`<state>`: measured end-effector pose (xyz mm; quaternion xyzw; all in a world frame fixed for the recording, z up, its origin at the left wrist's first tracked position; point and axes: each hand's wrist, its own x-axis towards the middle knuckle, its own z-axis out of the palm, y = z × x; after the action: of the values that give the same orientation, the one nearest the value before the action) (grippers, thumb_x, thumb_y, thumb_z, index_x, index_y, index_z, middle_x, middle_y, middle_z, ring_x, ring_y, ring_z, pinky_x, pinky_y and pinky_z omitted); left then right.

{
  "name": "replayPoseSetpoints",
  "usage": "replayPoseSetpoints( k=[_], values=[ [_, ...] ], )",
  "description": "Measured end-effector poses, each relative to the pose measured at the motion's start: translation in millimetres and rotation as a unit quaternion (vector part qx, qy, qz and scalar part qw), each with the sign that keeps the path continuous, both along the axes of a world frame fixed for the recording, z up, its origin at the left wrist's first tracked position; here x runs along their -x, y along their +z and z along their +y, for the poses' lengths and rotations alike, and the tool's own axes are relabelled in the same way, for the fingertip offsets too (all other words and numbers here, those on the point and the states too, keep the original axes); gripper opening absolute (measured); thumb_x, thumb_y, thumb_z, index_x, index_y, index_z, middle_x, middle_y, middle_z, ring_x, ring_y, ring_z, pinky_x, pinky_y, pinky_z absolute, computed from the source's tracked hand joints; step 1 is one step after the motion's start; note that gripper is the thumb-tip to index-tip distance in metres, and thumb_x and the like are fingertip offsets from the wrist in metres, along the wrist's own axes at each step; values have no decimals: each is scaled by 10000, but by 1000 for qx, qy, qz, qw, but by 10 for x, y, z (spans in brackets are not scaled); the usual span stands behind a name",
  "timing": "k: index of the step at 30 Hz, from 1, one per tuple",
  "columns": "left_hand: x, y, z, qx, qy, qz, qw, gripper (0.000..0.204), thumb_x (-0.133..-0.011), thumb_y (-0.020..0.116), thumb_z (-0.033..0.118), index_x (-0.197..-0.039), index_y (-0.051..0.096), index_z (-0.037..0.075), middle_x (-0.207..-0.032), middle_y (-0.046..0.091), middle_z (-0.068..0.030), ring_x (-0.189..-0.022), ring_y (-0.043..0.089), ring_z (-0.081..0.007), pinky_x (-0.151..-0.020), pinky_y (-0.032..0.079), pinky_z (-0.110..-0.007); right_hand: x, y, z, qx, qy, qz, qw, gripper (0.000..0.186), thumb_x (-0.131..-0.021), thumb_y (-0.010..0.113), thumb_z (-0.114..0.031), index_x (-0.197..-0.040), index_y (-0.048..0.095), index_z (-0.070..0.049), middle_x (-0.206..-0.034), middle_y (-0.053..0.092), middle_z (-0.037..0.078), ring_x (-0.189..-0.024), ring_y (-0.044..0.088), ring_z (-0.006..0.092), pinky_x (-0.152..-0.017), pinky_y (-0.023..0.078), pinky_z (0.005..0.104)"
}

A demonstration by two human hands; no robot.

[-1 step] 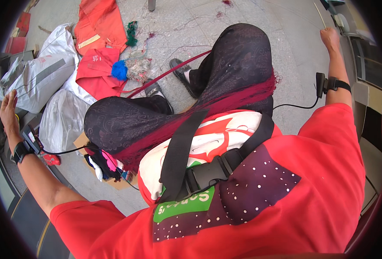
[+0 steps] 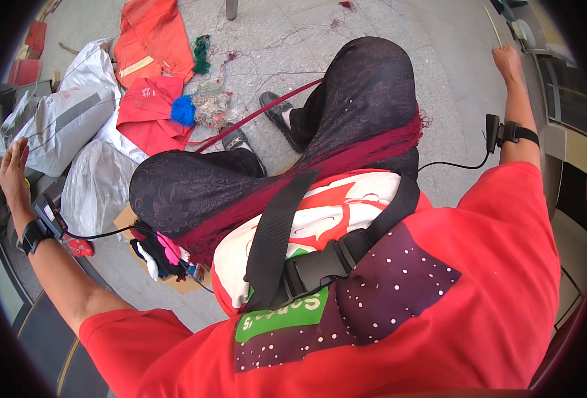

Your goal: The person knits with maroon yarn using two wooden knitting needles. They repeatedly wrap the yarn around their left hand, pull loops through with the right needle, and adjust the growing fabric on their lap.

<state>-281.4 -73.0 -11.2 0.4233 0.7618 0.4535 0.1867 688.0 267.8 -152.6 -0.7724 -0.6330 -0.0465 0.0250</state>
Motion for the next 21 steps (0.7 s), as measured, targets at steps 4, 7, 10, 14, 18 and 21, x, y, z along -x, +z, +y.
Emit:
replayPoseSetpoints(
  k=[4, 7, 10, 14, 18, 21],
  values=[
    [-174, 292, -205, -114, -54, -283, 951, 305, -965, 474, 92, -1179, 490, -125, -1163, 559, -192, -1027, 591, -251, -1050, 407, -310, -166, 139, -587, 106, -61, 226, 966, 208, -755, 591, -165, -596, 469, -111, -496, 405, -24, -349, 330, 83, -317, 197, 277],
    [-15, 351, -404, -220, -33, -319, 921, 257, -975, 458, 103, -1125, 512, -99, -1132, 566, -155, -1017, 592, -215, -992, 431, -265, -368, 201, -1122, 231, -103, 265, 930, 217, -754, 602, -145, -592, 464, -103, -490, 396, -16, -342, 314, 82, -317, 192, 268],
    [57, 400, -671, -121, -194, -359, 905, 242, -973, 474, 115, -1117, 530, -71, -1094, 582, -117, -1003, 589, -169, -926, 433, -230, -609, 57, -1623, 291, -155, 315, 890, 191, -734, 555, -101, -572, 454, -104, -478, 368, -10, -357, 334, 96, -297, 208, 293],
    [-261, 442, -908, -34, -207, -279, 937, 256, -964, 510, 144, -1146, 547, -32, -1069, 602, -77, -997, 580, -115, -855, 425, -195, -851, -284, -1907, 465, -141, -2, 874, 109, -772, 595, -99, -681, 563, -48, -574, 553, 97, -431, 502, 204, -401, 387, 370],
    [-472, 543, -1108, -36, 30, 5, 999, 382, -939, 562, 222, -1259, 535, 15, -1162, 597, -62, -1087, 543, -106, -914, 389, -213, -214, -274, -1584, 164, 13, -126, 978, 153, -766, 490, -56, -780, 618, 28, -903, 624, 277, -900, 598, 451, -721, 481, 500],
    [-391, 656, -1191, -26, 14, 29, 999, 389, -937, 560, 232, -1265, 536, 25, -1173, 597, -50, -1123, 526, -110, -959, 370, -235, 1091, -2, -1137, 60, 181, -22, 981, 150, -807, 565, -159, -854, 632, -33, -806, 632, 228, -798, 620, 400, -673, 477, 464]
  ],
)
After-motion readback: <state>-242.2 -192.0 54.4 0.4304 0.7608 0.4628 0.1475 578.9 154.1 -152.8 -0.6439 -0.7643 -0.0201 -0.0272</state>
